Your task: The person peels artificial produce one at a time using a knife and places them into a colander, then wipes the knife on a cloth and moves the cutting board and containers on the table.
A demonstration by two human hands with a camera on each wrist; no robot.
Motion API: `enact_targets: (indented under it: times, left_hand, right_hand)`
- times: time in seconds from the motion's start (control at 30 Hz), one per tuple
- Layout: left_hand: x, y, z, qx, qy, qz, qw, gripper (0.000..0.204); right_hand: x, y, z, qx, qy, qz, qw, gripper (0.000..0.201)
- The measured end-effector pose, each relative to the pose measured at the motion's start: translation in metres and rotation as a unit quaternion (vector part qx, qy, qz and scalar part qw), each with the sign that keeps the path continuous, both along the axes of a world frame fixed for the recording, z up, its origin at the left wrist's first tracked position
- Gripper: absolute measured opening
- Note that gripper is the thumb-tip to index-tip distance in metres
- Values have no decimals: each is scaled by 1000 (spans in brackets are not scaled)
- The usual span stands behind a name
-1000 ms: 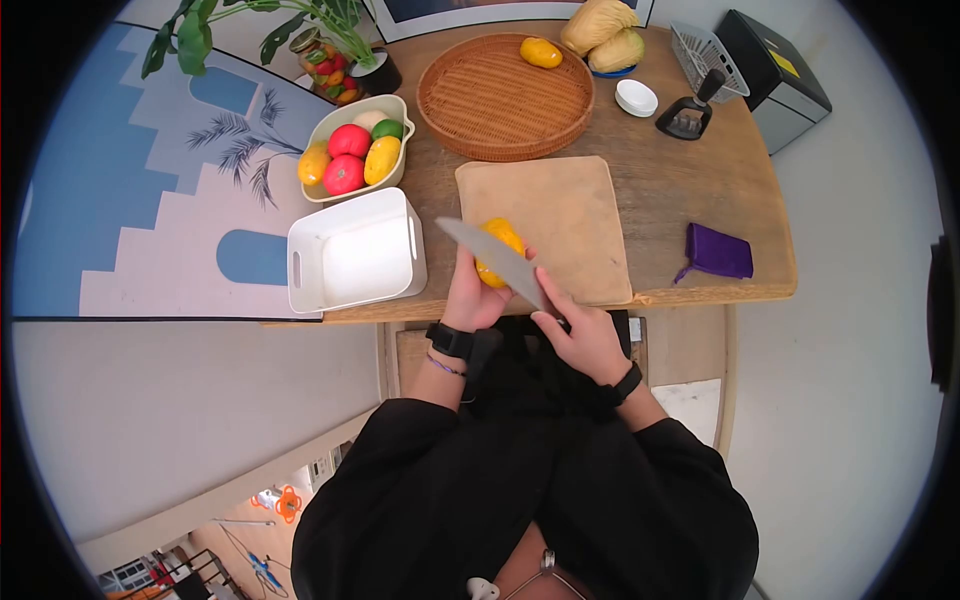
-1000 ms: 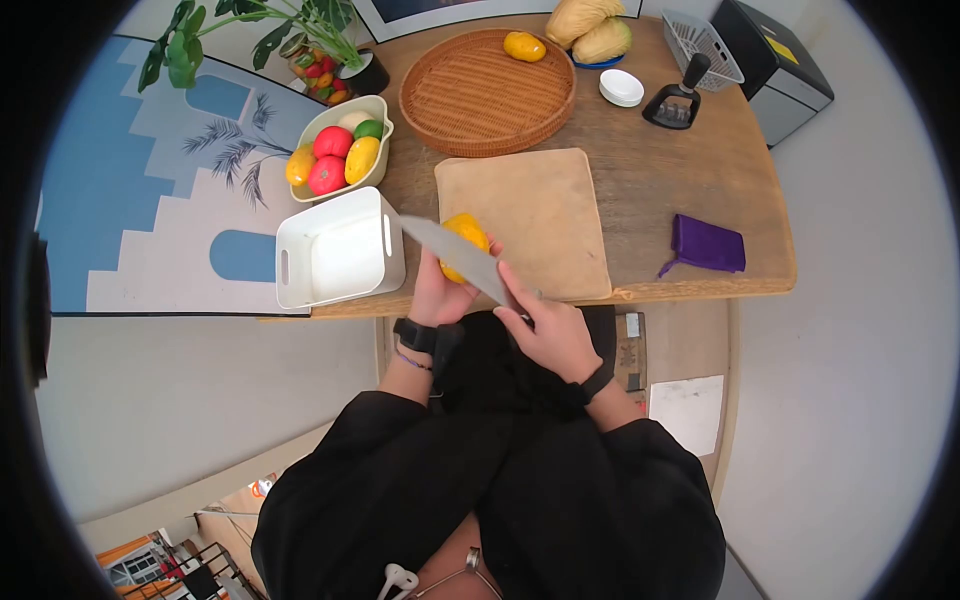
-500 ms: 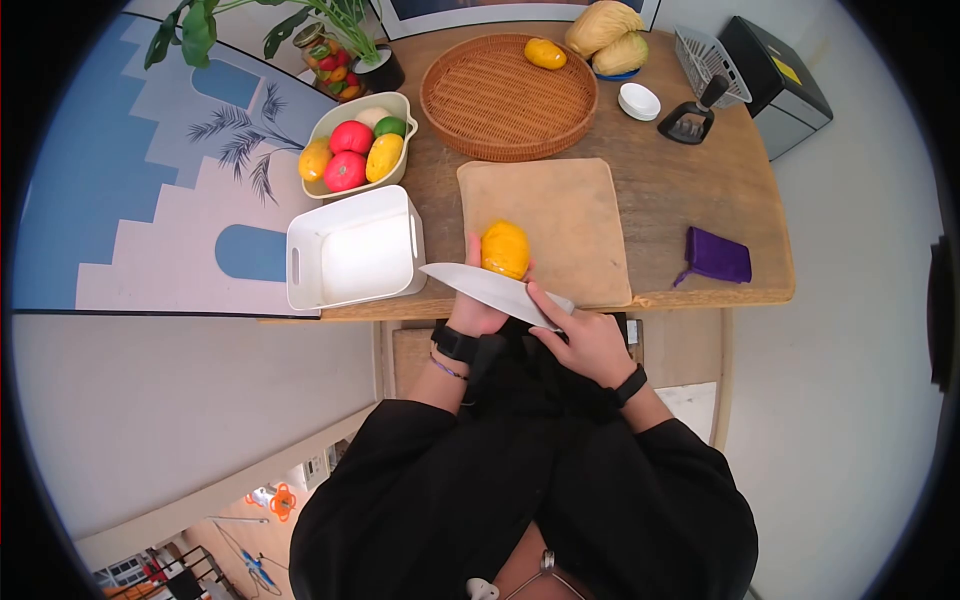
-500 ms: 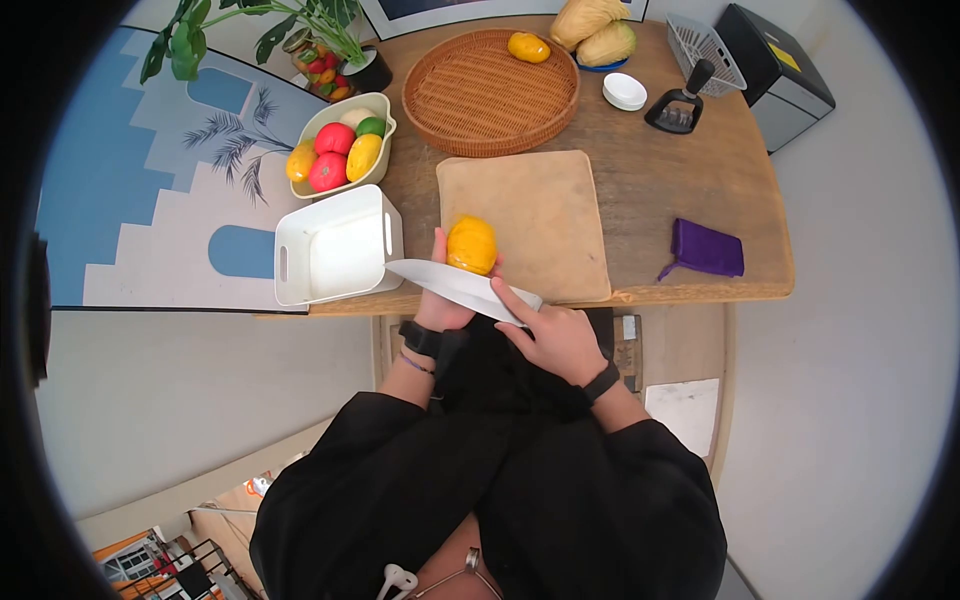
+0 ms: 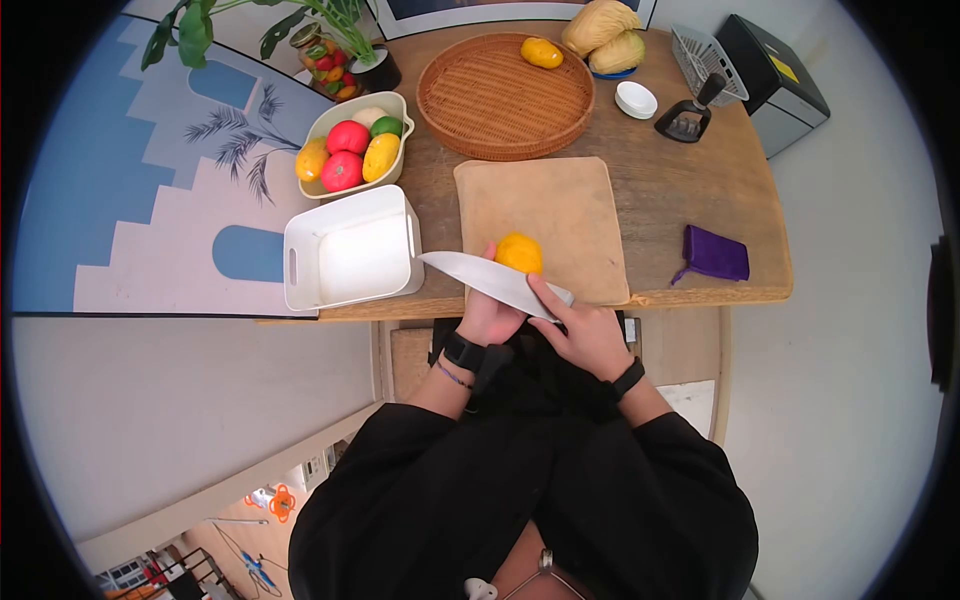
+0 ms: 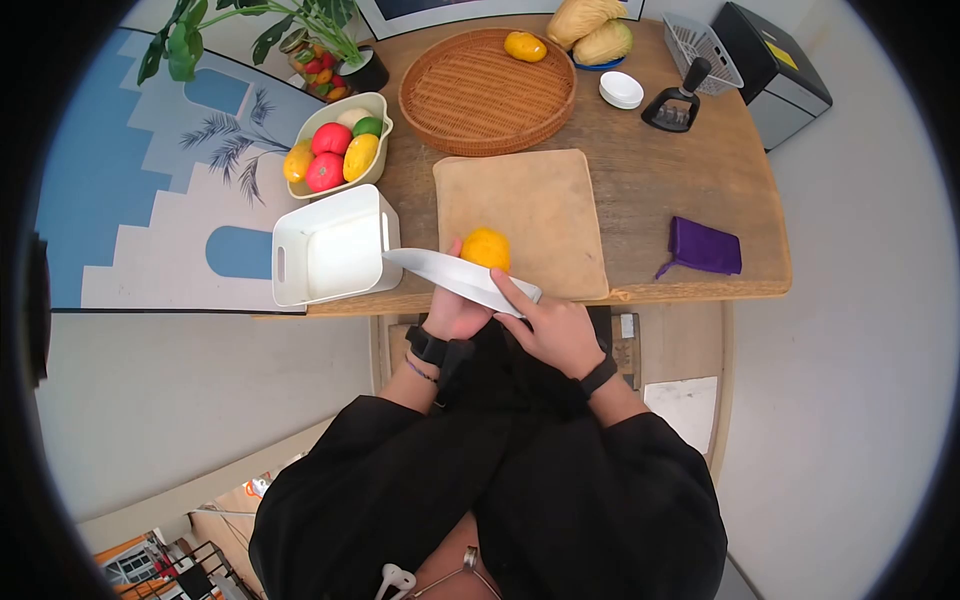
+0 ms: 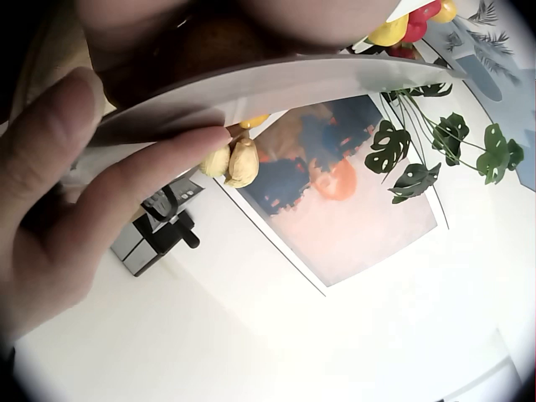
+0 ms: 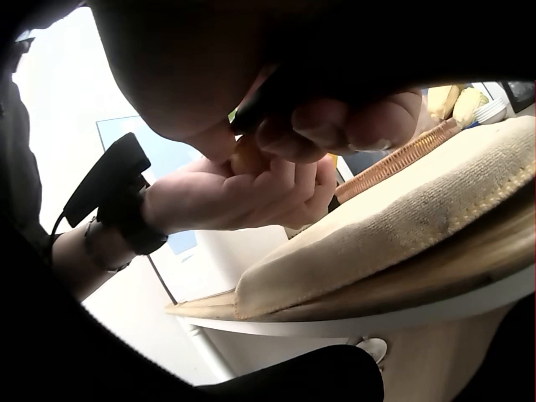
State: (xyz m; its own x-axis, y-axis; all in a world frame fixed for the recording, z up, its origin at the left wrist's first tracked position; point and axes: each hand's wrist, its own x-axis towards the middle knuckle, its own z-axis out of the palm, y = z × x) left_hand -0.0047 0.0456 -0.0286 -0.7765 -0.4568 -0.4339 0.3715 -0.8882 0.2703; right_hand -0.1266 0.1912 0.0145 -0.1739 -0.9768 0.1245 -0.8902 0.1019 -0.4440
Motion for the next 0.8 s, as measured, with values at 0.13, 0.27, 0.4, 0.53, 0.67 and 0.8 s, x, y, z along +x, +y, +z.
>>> enact_targets:
  times: [0.13, 0.27, 0.4, 0.53, 0.67, 0.8]
  left_hand:
    - [11, -3, -6, -68, -7, -37, 997, 54]
    - [16, -12, 13, -55, -11, -72, 996, 54]
    - [16, -15, -4, -65, -38, -76, 994, 58]
    - [11, -16, -30, -36, 24, -43, 998, 63]
    - [11, -23, -34, -61, 93, -66, 992, 64]
    - [9, -17, -13, -81, 8, -35, 996, 63]
  right_hand:
    - [-21, -6, -17, -86, -107, -52, 989, 61]
    - [-60, -12, -11, 43, -86, -251, 963, 59]
    - [-40, -2, -13, -108, -125, -143, 976, 61]
    - [-5, 6, -11, -34, -71, 4, 997, 65]
    - [12, 6, -12, -3, -37, -3, 999, 67]
    - [12, 4, -13, -20, -22, -21, 999, 68]
